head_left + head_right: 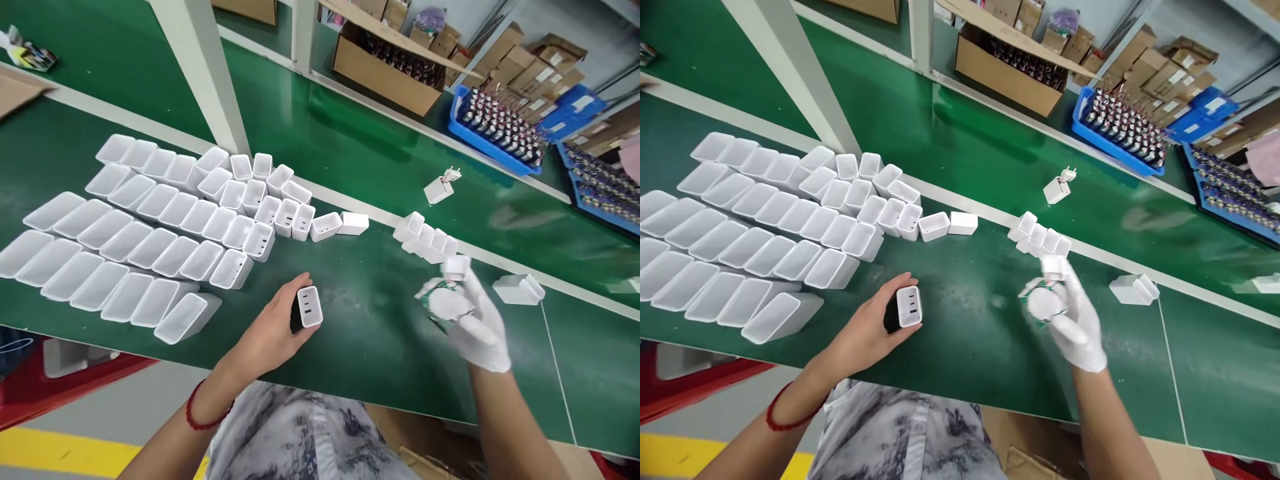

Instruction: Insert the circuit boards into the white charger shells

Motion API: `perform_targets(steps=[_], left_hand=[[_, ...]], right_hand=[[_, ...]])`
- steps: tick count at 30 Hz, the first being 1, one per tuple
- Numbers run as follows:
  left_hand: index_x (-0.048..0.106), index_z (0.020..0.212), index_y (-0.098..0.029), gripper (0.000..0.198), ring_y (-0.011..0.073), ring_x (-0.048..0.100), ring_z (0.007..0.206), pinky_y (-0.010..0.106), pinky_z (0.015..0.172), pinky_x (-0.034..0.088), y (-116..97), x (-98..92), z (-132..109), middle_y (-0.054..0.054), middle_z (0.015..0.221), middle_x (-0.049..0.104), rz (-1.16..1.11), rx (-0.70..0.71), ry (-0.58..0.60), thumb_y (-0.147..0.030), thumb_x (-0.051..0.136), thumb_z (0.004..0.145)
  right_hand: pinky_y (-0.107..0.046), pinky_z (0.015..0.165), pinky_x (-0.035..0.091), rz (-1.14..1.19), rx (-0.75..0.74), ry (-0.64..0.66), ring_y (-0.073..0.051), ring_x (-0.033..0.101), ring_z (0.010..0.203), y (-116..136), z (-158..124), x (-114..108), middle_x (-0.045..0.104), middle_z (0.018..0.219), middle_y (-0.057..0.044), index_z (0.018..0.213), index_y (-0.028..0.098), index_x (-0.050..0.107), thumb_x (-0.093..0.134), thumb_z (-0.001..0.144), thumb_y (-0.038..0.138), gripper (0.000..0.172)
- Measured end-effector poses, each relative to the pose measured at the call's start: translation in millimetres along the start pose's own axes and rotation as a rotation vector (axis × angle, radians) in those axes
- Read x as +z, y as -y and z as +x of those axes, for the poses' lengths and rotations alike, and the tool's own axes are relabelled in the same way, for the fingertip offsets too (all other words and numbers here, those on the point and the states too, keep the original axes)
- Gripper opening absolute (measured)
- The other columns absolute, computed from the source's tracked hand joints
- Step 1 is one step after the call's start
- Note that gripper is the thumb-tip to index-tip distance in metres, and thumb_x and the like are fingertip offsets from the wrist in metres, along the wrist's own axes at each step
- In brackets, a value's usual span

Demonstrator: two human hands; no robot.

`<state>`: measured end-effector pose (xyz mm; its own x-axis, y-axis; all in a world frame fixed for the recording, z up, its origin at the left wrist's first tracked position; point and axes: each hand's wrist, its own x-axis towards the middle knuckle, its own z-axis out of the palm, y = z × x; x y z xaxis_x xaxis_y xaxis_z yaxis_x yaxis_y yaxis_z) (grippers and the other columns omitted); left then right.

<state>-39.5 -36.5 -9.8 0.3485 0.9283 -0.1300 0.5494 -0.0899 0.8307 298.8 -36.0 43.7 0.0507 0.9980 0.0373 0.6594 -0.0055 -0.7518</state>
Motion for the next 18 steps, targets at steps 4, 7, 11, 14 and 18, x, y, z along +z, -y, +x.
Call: perform_targets(steps=[4, 7, 11, 14, 18], left_hand=[[0.041, 0.132, -0.023, 0.06, 0.0276, 0.062, 0.115, 0.043, 0.094, 0.055, -3, 8.0, 3, 0.012, 0.13, 0.059, 0.036, 0.014, -0.108, -0.032, 0.072, 0.082], [0.035, 0.14, -0.022, 0.069, 0.0314, 0.052, 0.128, 0.047, 0.103, 0.049, -3, 4.1, 2, 0.015, 0.139, 0.051, 0.098, 0.17, -0.106, -0.035, 0.071, 0.083], [0.046, 0.128, -0.021, 0.046, 0.0257, 0.062, 0.11, 0.038, 0.088, 0.057, 2, 4.4, -1, 0.011, 0.12, 0.061, 0.129, 0.229, -0.138, -0.035, 0.065, 0.088], [0.051, 0.098, -0.018, 0.046, 0.0235, 0.066, 0.075, 0.034, 0.058, 0.055, -5, 18.5, -6, 0.007, 0.089, 0.062, 0.257, 0.083, -0.309, -0.053, 0.073, 0.078], [0.048, 0.105, -0.016, 0.071, 0.0208, 0.062, 0.06, 0.033, 0.047, 0.05, -22, 23.5, -15, 0.005, 0.088, 0.06, 0.246, -0.049, -0.144, -0.064, 0.079, 0.063]], right_hand=[[-0.051, 0.076, 0.058, 0.738, 0.056, 0.23, -0.032, 0.068, 0.093, 46, -1, 74, 0.065, 0.106, -0.01, 0.147, 0.032, 0.03, 0.074, 0.069, 0.062, 0.095], [-0.054, 0.085, 0.056, 0.819, 0.072, 0.232, -0.03, 0.066, 0.103, 59, -2, 105, 0.063, 0.117, -0.01, 0.154, 0.035, 0.009, 0.076, 0.074, 0.053, 0.106], [-0.051, 0.084, 0.058, 0.777, 0.076, 0.205, -0.029, 0.066, 0.103, 61, -3, 113, 0.061, 0.117, -0.01, 0.152, 0.036, 0.015, 0.076, 0.074, 0.052, 0.101], [-0.05, 0.085, 0.057, 0.773, 0.076, 0.172, -0.029, 0.065, 0.104, 62, -3, 110, 0.06, 0.113, -0.008, 0.147, 0.038, 0.025, 0.079, 0.072, 0.048, 0.093], [-0.054, 0.092, 0.055, 0.711, 0.035, 0.147, -0.029, 0.065, 0.107, 63, -6, 108, 0.061, 0.114, -0.007, 0.149, 0.041, 0.02, 0.079, 0.074, 0.044, 0.095]])
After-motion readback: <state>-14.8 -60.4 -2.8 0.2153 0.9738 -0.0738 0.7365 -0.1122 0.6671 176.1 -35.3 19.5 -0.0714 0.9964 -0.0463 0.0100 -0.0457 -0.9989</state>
